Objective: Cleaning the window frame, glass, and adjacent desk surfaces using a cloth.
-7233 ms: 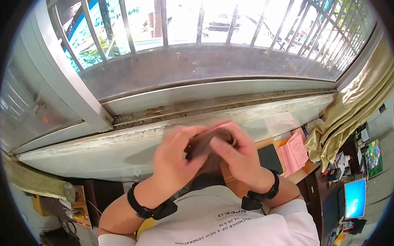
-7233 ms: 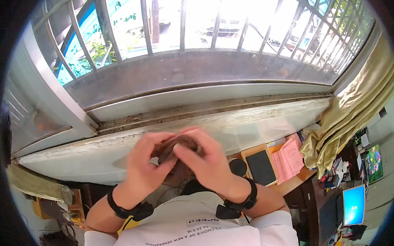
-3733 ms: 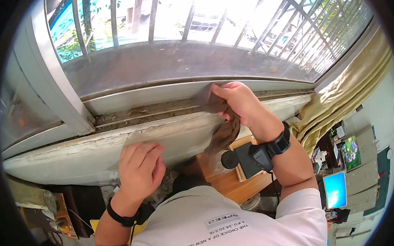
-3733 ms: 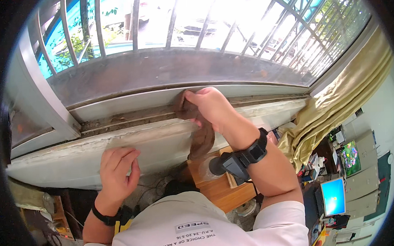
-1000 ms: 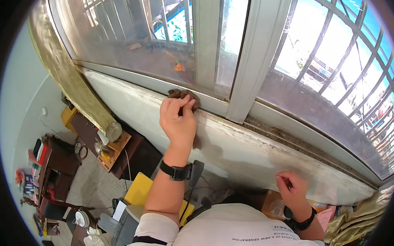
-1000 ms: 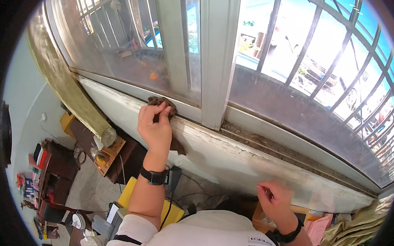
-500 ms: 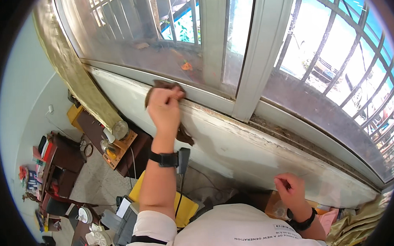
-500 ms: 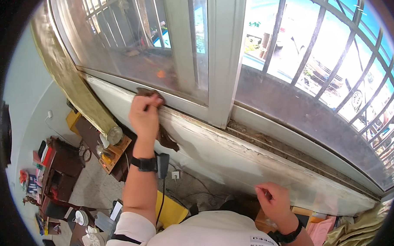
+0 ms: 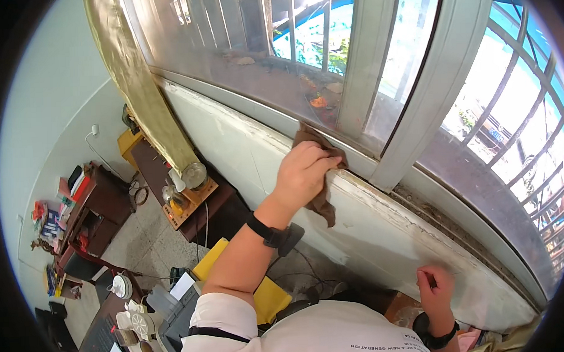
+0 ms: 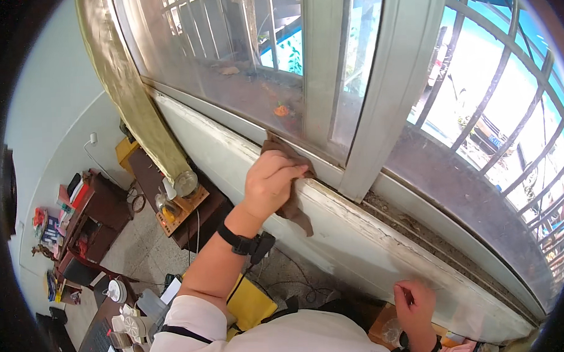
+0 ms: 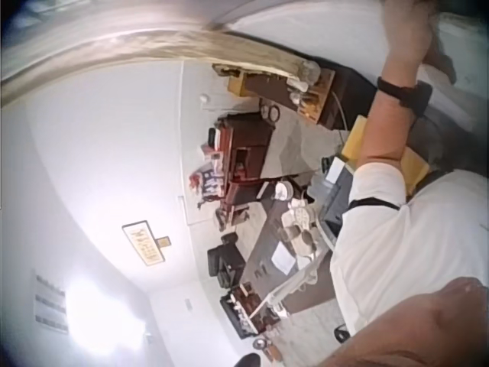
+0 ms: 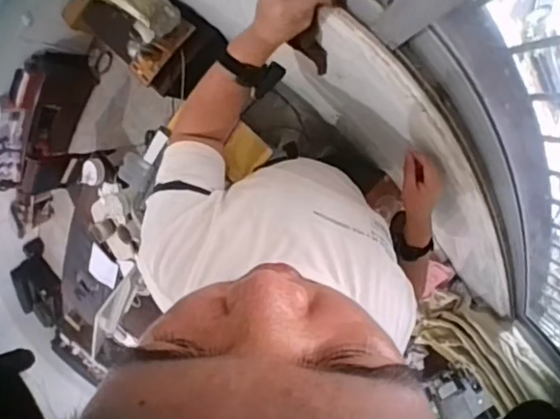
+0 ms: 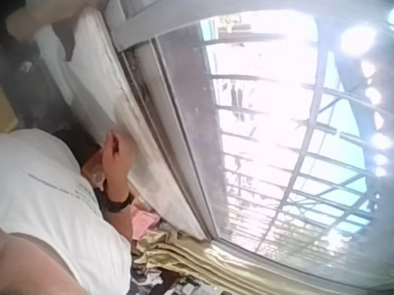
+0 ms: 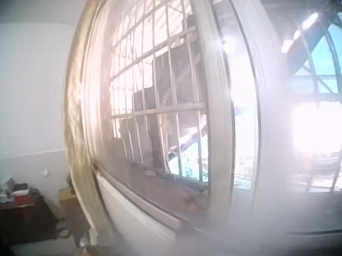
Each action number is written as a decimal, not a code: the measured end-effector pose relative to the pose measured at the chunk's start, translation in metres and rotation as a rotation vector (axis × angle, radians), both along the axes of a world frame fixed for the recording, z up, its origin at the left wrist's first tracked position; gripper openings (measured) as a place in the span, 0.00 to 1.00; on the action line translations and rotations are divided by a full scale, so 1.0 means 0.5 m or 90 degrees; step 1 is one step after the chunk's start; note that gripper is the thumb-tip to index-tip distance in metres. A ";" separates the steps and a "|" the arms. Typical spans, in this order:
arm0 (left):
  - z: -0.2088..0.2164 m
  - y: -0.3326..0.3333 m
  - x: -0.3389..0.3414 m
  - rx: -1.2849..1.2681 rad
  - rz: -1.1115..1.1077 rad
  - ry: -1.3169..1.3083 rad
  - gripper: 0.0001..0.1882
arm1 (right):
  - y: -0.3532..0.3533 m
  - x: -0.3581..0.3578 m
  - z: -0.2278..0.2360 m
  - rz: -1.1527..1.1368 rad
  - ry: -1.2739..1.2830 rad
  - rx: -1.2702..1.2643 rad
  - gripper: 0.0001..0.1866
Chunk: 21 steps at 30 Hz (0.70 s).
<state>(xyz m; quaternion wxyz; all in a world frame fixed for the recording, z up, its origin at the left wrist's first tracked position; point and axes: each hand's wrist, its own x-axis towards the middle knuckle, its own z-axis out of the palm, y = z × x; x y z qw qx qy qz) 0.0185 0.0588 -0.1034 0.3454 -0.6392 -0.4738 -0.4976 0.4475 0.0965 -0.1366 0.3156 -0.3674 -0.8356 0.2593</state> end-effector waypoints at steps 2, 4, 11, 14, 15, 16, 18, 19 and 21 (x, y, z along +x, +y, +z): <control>-0.004 -0.007 -0.031 -0.006 0.040 -0.036 0.12 | 0.002 0.016 -0.009 -0.003 0.004 0.003 0.03; -0.022 -0.015 -0.088 -0.018 0.111 -0.073 0.12 | 0.003 0.034 -0.018 -0.015 0.011 0.024 0.03; -0.006 -0.057 -0.237 -0.019 0.161 -0.360 0.03 | -0.002 0.058 -0.015 -0.031 0.026 -0.022 0.03; -0.008 -0.060 -0.201 -0.103 0.281 -0.311 0.06 | 0.007 0.053 -0.022 -0.010 0.030 0.019 0.02; -0.019 -0.060 -0.187 -0.086 0.273 -0.324 0.08 | 0.006 0.050 -0.024 -0.008 0.029 0.001 0.02; -0.025 -0.065 -0.181 -0.068 0.268 -0.335 0.10 | 0.004 0.046 -0.025 -0.005 0.029 -0.018 0.02; -0.034 -0.070 -0.193 -0.037 0.294 -0.316 0.11 | 0.007 0.046 -0.030 0.010 0.011 -0.023 0.02; -0.029 -0.070 -0.197 -0.061 0.287 -0.354 0.11 | 0.009 0.048 -0.032 0.017 -0.013 -0.027 0.03; -0.020 -0.070 -0.206 -0.098 0.247 -0.426 0.10 | 0.010 0.045 -0.034 0.017 0.000 -0.023 0.03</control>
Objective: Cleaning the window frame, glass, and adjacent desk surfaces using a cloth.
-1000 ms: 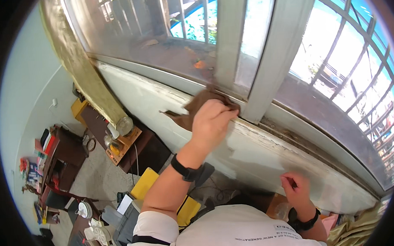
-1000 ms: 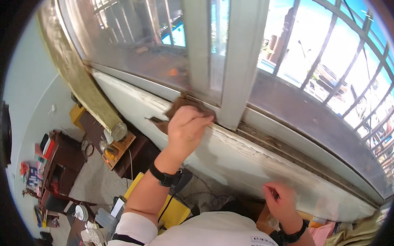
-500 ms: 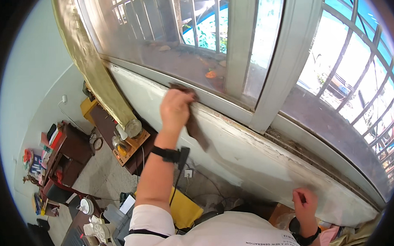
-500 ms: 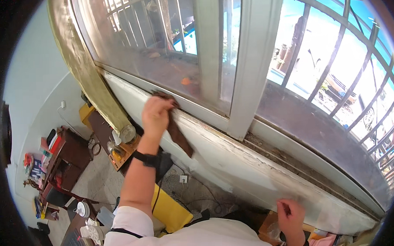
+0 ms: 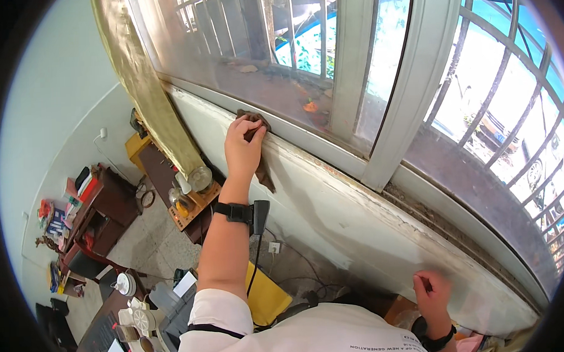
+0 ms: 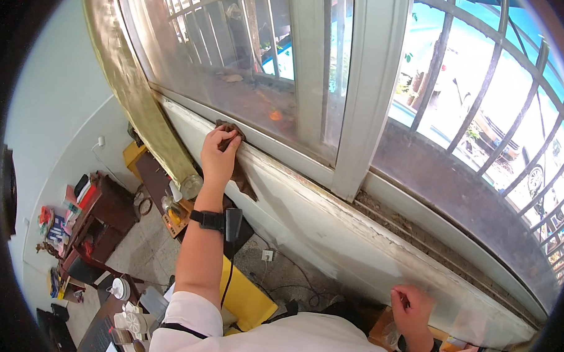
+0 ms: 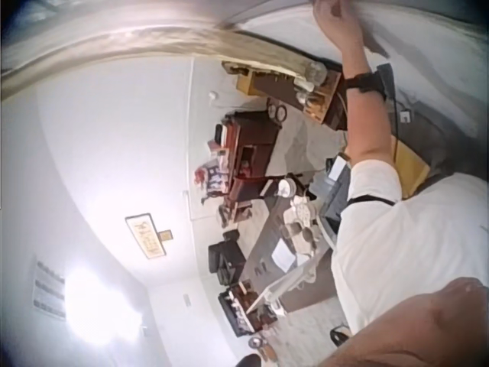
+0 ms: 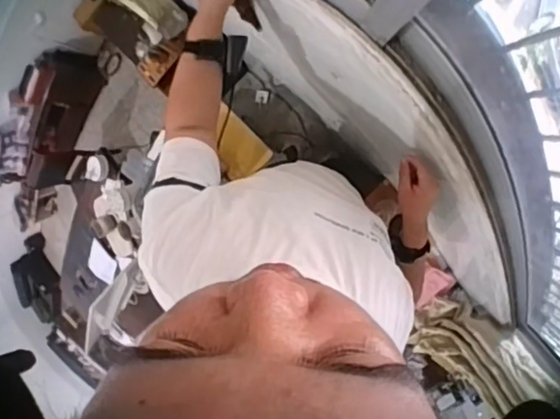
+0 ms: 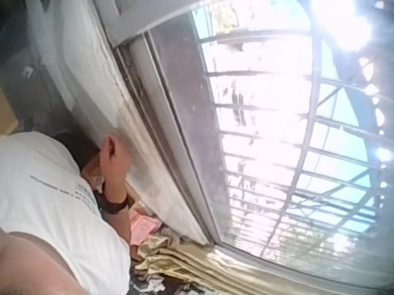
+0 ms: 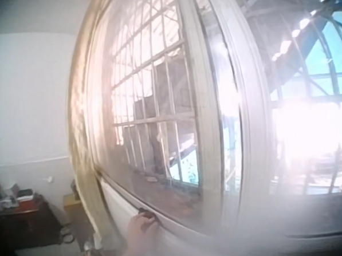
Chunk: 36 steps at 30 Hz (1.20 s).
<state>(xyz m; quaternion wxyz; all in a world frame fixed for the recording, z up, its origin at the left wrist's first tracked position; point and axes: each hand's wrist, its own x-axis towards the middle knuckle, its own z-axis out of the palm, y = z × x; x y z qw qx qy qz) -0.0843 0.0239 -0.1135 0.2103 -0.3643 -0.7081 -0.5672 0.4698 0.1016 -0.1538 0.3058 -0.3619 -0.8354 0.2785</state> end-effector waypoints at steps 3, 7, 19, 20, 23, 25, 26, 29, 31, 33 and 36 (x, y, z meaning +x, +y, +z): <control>0.020 0.002 0.016 -0.018 0.006 -0.017 0.10 | 0.007 0.003 -0.005 -0.013 0.016 0.010 0.03; 0.053 -0.002 0.022 -0.032 0.013 -0.103 0.08 | 0.010 0.004 -0.011 -0.023 -0.001 -0.010 0.03; 0.072 -0.020 -0.111 -0.129 0.072 0.039 0.07 | 0.021 -0.051 -0.007 0.038 0.009 -0.064 0.02; 0.075 -0.023 -0.128 -0.126 0.079 0.018 0.06 | 0.020 -0.058 -0.005 0.041 0.008 -0.063 0.02; 0.084 -0.031 -0.184 -0.135 0.137 0.054 0.07 | 0.021 -0.077 0.003 0.083 -0.013 -0.031 0.02; 0.084 -0.037 -0.204 -0.139 0.155 0.055 0.07 | 0.029 -0.092 0.013 0.137 -0.042 0.036 0.02; 0.083 -0.037 -0.206 -0.149 0.119 0.058 0.07 | 0.034 -0.093 0.011 0.141 -0.043 0.038 0.02; 0.075 -0.023 -0.170 -0.202 -0.004 0.225 0.05 | 0.040 -0.079 -0.014 0.152 -0.069 0.072 0.02; 0.077 -0.028 -0.159 -0.203 -0.004 0.210 0.04 | 0.036 -0.079 -0.028 0.106 -0.036 0.096 0.02; 0.068 -0.037 -0.205 -0.167 0.092 0.195 0.07 | 0.030 -0.088 -0.017 0.111 -0.048 0.126 0.02; 0.065 -0.043 -0.261 -0.140 0.134 0.120 0.08 | 0.037 -0.102 -0.019 0.112 -0.066 0.180 0.02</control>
